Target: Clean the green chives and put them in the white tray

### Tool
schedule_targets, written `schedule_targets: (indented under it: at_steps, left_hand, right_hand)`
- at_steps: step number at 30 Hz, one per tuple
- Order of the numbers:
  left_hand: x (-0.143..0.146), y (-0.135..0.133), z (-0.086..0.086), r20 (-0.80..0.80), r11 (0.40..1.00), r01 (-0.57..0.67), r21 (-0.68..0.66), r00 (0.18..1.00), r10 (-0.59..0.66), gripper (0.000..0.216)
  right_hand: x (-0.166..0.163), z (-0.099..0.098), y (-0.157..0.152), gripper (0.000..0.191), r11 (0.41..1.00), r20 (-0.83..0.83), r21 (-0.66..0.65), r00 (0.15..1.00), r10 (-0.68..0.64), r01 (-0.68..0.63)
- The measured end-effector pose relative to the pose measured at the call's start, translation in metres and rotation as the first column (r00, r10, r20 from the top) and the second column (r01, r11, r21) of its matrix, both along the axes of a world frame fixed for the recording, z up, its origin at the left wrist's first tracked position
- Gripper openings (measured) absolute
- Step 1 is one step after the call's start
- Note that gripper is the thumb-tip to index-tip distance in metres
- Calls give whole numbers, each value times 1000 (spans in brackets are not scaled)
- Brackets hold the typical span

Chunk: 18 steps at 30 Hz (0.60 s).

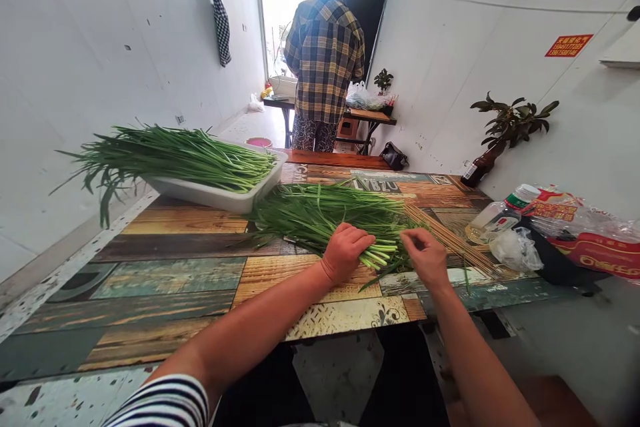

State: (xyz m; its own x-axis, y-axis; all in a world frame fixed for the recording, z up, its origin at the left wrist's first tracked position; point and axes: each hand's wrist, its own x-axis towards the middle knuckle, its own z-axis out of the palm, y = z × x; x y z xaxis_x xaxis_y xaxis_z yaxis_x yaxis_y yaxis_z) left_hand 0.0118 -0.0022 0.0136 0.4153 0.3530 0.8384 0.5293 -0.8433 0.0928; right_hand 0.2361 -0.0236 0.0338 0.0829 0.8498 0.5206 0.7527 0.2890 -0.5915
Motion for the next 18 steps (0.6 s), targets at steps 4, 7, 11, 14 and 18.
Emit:
schedule_targets:
  at_steps: [4,7,11,14,18]
  left_hand:
    - [-1,1,0,-32,1000,-15,18,999,16,26]
    - [-1,1,1,-43,999,-19,38,999,21,27]
    - [-1,1,0,-42,999,-8,53,999,10,26]
    - [-2,0,0,-51,999,-3,46,999,5,26]
    - [-1,0,0,-82,999,7,38,997,-4,29]
  right_hand:
    - [2,23,-8,37,983,266,118,949,-171,144]
    - [-12,36,-17,26,975,362,190,931,39,-114]
    - [-23,33,-15,27,904,497,104,809,313,-414]
    - [-23,26,-9,25,914,578,82,767,280,-396]
    - [-22,25,-6,21,927,564,56,778,276,-370]
